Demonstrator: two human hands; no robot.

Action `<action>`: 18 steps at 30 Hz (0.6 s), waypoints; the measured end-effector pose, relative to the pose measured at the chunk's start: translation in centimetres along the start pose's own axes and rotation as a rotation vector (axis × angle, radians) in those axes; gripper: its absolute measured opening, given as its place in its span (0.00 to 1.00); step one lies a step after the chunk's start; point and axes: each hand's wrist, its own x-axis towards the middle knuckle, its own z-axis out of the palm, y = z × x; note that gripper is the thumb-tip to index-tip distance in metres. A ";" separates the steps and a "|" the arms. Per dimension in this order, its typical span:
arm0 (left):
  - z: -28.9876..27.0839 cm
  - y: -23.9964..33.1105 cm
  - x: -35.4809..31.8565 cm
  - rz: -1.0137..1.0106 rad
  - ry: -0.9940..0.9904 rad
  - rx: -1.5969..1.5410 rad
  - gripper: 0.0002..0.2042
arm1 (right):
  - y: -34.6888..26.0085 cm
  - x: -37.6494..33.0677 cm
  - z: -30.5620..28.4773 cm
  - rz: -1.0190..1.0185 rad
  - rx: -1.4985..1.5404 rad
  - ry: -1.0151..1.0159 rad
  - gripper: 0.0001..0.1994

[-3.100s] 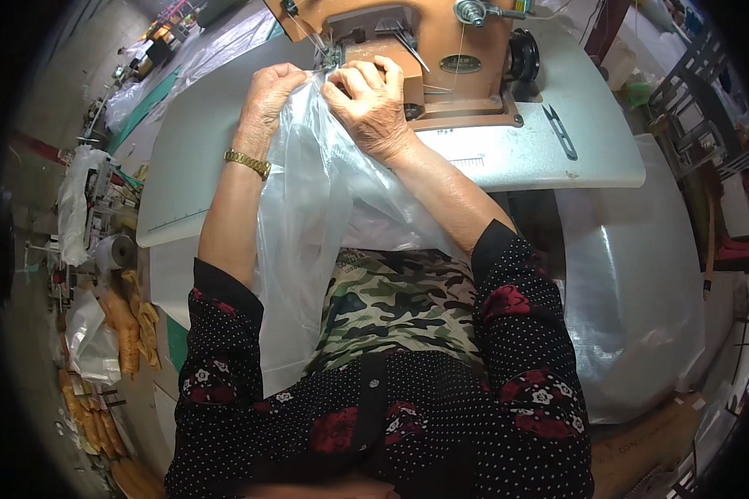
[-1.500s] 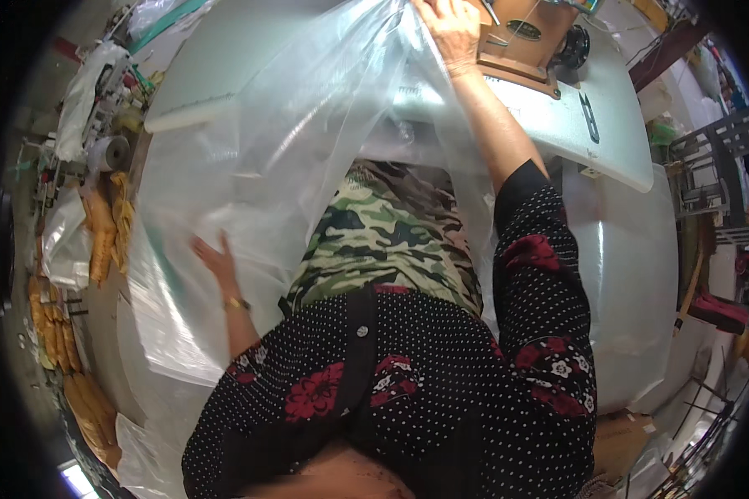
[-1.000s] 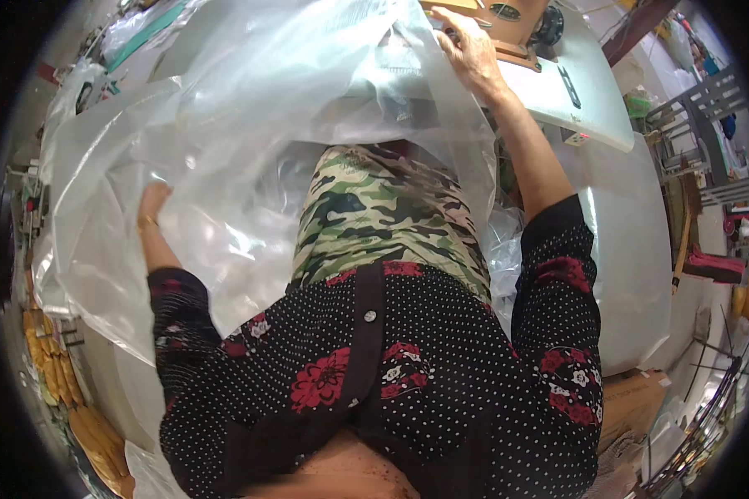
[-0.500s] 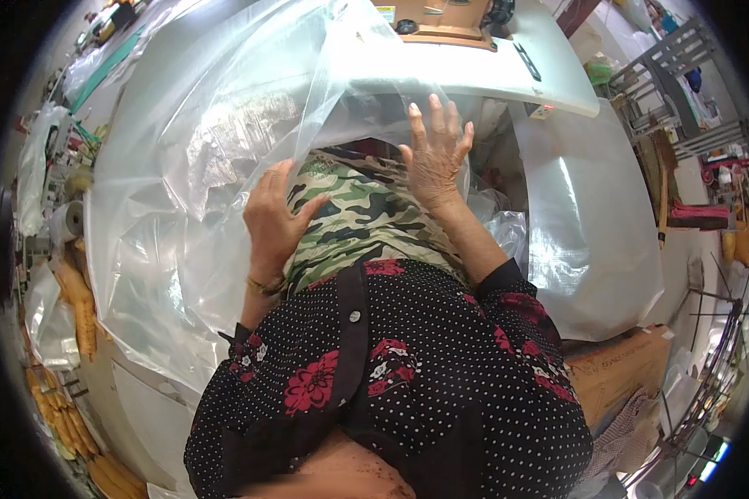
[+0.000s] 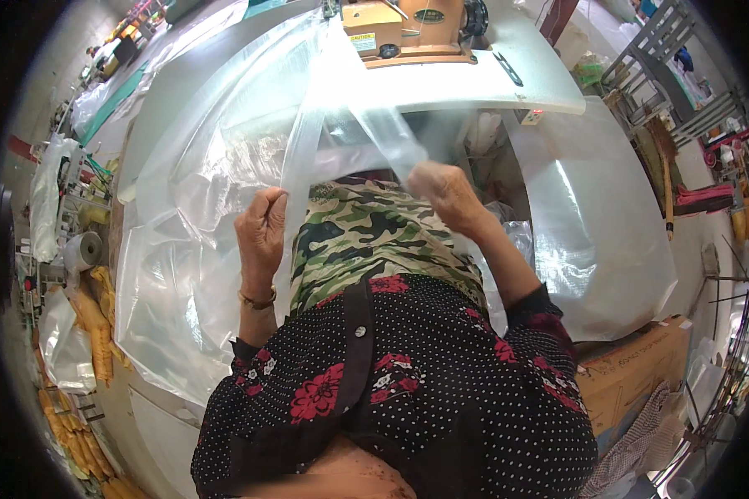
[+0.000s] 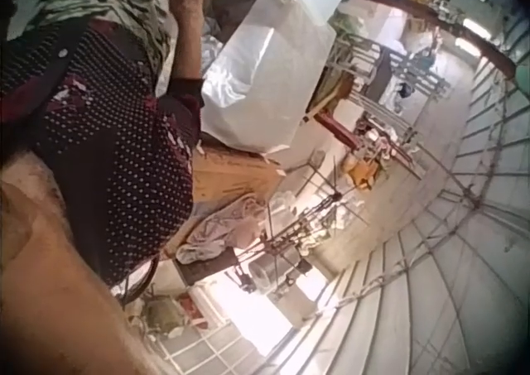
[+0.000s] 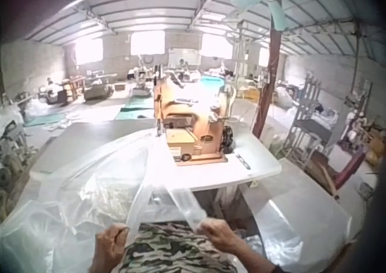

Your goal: The person sews the edges of a translucent plastic sheet using an industrial sewing machine.

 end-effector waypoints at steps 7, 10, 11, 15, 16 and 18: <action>0.7 1.7 0.3 -0.271 -0.251 -0.256 0.05 | -10.6 1.7 -1.2 0.173 0.484 -0.260 0.13; 1.9 1.7 -1.3 -0.404 -0.204 -0.486 0.07 | -10.9 1.3 2.7 0.132 0.558 -0.297 0.13; 1.8 2.0 -1.3 -0.395 -0.211 -0.434 0.06 | -10.7 1.3 4.0 0.107 0.551 -0.270 0.12; 1.1 1.9 -1.3 -0.358 -0.213 -0.297 0.06 | -11.8 1.8 5.5 0.012 0.426 -0.216 0.10; 0.8 1.9 -1.2 -0.294 -0.222 -0.228 0.05 | -11.9 2.0 5.6 -0.062 0.330 -0.176 0.09; 0.6 2.2 -1.1 -0.264 -0.194 -0.197 0.05 | -12.3 2.2 5.9 -0.075 0.223 -0.191 0.08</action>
